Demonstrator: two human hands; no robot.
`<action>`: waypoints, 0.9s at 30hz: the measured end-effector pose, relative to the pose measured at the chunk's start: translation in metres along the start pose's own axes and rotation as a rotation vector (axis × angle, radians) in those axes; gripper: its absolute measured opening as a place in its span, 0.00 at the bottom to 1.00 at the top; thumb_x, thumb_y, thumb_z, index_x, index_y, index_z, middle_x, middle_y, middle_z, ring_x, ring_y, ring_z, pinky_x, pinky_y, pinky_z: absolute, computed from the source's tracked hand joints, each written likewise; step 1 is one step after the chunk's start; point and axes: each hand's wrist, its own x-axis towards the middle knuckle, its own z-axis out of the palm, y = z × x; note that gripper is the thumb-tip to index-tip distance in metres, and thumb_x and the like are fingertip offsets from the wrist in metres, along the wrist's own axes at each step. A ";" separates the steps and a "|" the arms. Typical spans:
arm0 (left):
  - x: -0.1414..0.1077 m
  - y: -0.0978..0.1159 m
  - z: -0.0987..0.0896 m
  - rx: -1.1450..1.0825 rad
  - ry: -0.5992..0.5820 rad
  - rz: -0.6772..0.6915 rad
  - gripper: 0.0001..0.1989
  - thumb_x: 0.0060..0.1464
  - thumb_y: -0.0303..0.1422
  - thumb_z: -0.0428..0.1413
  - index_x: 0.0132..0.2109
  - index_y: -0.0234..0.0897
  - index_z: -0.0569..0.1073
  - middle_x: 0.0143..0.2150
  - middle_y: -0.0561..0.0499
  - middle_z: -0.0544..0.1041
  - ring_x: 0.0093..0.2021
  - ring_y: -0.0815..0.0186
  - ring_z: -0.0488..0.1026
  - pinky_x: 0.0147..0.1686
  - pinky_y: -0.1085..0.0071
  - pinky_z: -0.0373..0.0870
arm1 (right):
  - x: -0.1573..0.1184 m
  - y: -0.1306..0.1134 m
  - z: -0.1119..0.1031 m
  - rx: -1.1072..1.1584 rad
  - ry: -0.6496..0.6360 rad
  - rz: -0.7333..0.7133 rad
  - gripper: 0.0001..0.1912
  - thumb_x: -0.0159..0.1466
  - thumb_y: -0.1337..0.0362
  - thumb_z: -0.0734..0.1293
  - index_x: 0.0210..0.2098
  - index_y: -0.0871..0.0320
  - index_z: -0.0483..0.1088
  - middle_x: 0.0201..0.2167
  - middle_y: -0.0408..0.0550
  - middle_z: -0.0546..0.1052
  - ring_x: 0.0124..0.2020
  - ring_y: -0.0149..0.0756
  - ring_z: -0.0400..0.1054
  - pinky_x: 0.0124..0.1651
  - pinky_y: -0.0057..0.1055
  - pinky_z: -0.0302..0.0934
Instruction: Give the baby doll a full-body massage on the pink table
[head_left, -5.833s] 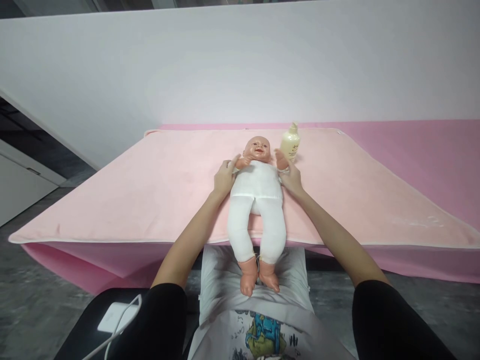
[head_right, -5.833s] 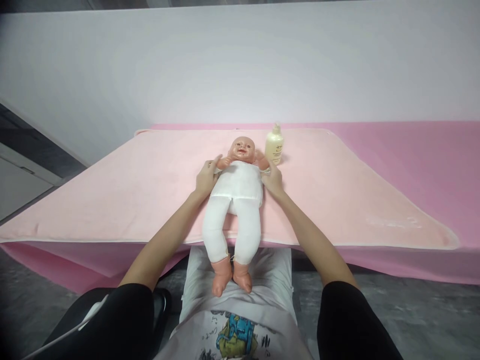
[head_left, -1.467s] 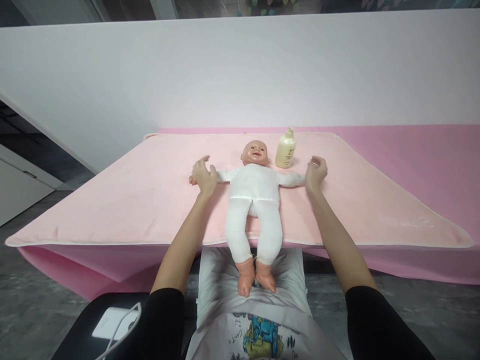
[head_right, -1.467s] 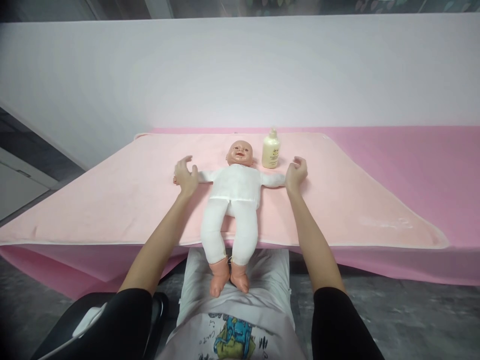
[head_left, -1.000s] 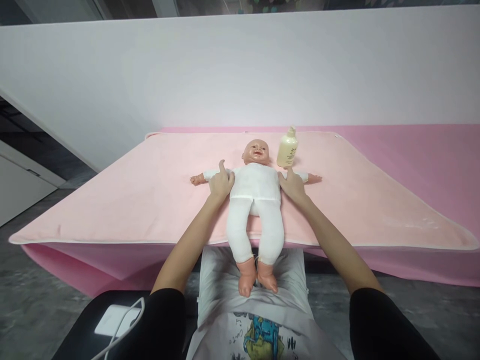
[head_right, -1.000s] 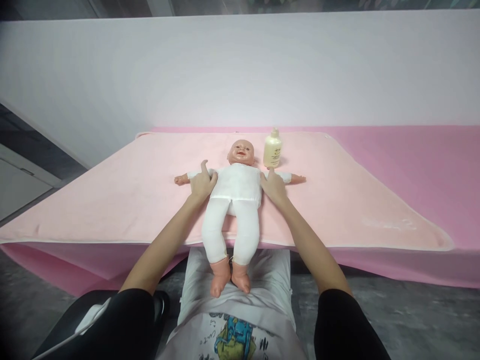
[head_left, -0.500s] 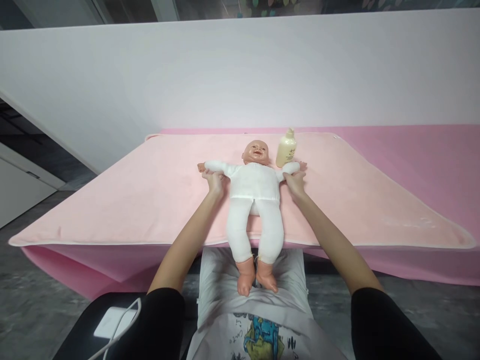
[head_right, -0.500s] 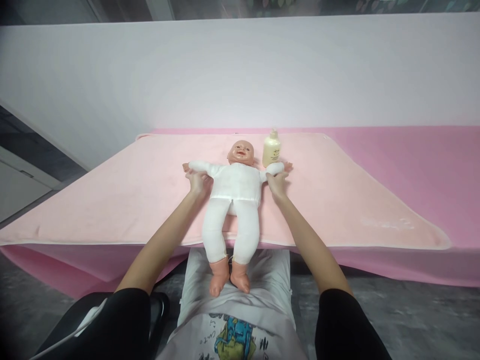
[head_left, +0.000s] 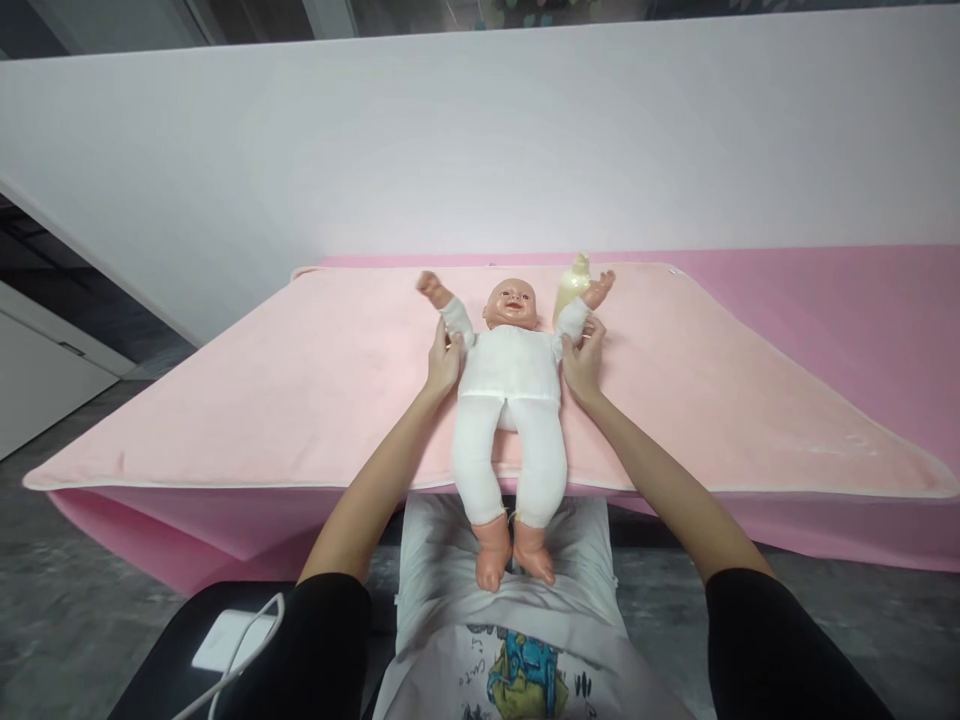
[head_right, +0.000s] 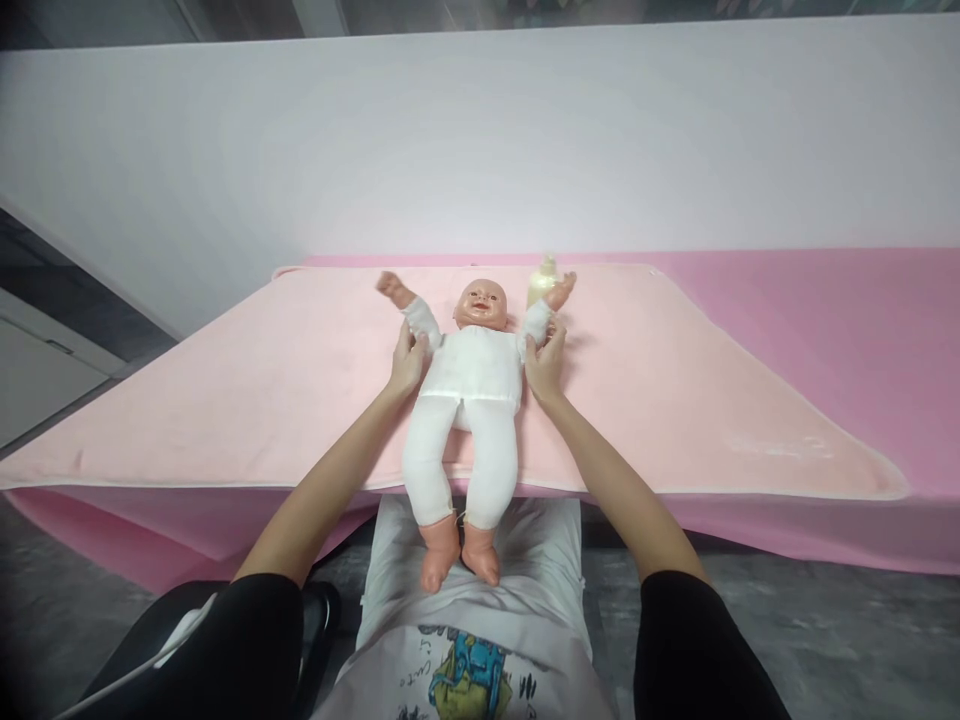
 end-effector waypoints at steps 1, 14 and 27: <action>-0.001 0.000 -0.001 0.124 -0.064 0.082 0.24 0.56 0.40 0.56 0.58 0.42 0.66 0.50 0.46 0.75 0.51 0.59 0.71 0.46 0.70 0.66 | 0.000 0.001 -0.001 -0.051 -0.038 -0.046 0.23 0.63 0.60 0.60 0.57 0.55 0.55 0.53 0.56 0.66 0.54 0.42 0.63 0.56 0.42 0.60; 0.008 -0.001 -0.002 0.818 -0.087 -0.048 0.23 0.60 0.44 0.44 0.35 0.33 0.76 0.30 0.43 0.76 0.30 0.58 0.70 0.30 0.68 0.56 | 0.017 0.029 -0.002 -0.394 -0.379 -0.053 0.25 0.66 0.57 0.54 0.60 0.56 0.64 0.49 0.58 0.67 0.52 0.52 0.64 0.55 0.47 0.61; 0.019 0.001 -0.004 0.891 -0.148 -0.261 0.25 0.57 0.50 0.46 0.38 0.34 0.78 0.39 0.37 0.79 0.42 0.49 0.74 0.37 0.64 0.62 | 0.020 0.017 -0.012 -0.366 -0.507 -0.001 0.27 0.66 0.58 0.51 0.61 0.60 0.62 0.51 0.56 0.74 0.51 0.53 0.67 0.54 0.48 0.60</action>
